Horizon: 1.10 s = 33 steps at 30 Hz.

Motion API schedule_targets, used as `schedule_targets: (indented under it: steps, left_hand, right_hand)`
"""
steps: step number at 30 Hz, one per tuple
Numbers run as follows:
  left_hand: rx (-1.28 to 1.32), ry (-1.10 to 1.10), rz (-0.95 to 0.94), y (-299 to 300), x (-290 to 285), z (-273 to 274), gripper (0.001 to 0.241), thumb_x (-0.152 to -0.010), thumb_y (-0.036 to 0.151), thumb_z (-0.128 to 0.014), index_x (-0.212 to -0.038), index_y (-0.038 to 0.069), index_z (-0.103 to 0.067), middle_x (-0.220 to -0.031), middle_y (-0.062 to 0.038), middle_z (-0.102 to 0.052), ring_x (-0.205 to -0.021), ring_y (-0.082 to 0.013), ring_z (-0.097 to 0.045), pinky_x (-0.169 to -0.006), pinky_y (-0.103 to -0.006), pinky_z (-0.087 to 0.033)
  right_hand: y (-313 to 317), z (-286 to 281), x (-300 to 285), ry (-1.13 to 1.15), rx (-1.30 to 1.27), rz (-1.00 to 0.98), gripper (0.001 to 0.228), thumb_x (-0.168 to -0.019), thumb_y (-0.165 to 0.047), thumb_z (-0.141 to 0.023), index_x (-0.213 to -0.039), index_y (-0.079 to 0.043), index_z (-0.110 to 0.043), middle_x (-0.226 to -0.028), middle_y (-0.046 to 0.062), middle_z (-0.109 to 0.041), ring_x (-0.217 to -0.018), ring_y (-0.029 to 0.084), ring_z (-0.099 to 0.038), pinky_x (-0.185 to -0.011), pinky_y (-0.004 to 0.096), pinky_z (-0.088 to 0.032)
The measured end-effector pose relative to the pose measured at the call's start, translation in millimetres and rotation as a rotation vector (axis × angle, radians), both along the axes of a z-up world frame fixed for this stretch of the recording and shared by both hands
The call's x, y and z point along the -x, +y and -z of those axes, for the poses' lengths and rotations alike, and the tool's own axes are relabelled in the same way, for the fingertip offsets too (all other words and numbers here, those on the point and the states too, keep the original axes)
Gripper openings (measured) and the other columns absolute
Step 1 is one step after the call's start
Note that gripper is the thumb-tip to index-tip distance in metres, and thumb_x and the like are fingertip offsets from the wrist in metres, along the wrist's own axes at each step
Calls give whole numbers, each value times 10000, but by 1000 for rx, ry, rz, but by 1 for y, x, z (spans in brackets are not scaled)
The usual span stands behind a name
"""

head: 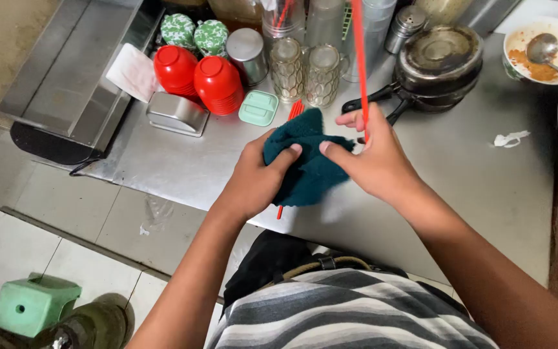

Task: Wiping individual red plastic chopsticks with a cleaning cloth at a service counter.

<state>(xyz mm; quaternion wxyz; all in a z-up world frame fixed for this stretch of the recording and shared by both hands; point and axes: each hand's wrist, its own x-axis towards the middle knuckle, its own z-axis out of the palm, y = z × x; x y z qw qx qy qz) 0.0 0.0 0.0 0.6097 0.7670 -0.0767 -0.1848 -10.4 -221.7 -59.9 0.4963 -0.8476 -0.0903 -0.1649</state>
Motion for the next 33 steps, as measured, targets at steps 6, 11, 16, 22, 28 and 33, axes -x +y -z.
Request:
schedule_targets:
  steps: [6,11,16,22,28,33]
  left_hand:
    - [12,-102,-39,9,-3,5,423,-960,246,-663,-1330,53,-591,-1028,-37,-730,-901,-84,-674,-793,-261,-565]
    - [-49,-92,-51,13,0,18,392,-978,261,-650,-1323,81,-604,-934,-56,-680,-788,-104,-611,-671,-288,-547]
    - [-83,57,-22,13,2,-5,474,-850,287,-784,-1210,56,-578,-839,-131,-671,-665,-172,-582,-538,-350,-456]
    - [288,-11,-4,16,-8,-5,600,-757,229,-846,-1272,147,-549,-1051,-9,-714,-952,-77,-696,-817,-260,-594]
    - [79,-1,160,26,-9,-15,363,-918,223,-791,-1084,-27,-587,-977,-45,-591,-940,-147,-552,-815,-317,-461]
    - [216,3,384,20,-8,15,401,-971,351,-659,-1201,26,-708,-1113,-34,-681,-1075,-137,-626,-985,-308,-498]
  right_hand:
    - [4,-10,-5,409,-143,-248,417,-748,-119,-832,-982,-62,-492,-925,10,-626,-853,123,-601,-741,299,-531]
    - [3,-25,3,519,62,-286,356,-710,-30,-794,-921,-38,-507,-813,76,-570,-726,192,-559,-636,380,-479]
    - [0,-70,1,152,295,-218,341,-723,-2,-768,-910,-48,-486,-795,90,-564,-736,208,-564,-657,359,-466]
    - [-1,-77,-7,-42,-118,-275,325,-847,67,-671,-997,-55,-410,-1038,69,-554,-958,146,-515,-869,284,-473]
    - [-6,-106,2,127,-280,-354,290,-861,62,-612,-931,-83,-370,-1016,81,-620,-1030,109,-632,-913,265,-533]
    - [1,-149,22,157,-139,-450,304,-836,40,-642,-897,-79,-369,-1007,72,-673,-989,90,-615,-868,263,-522]
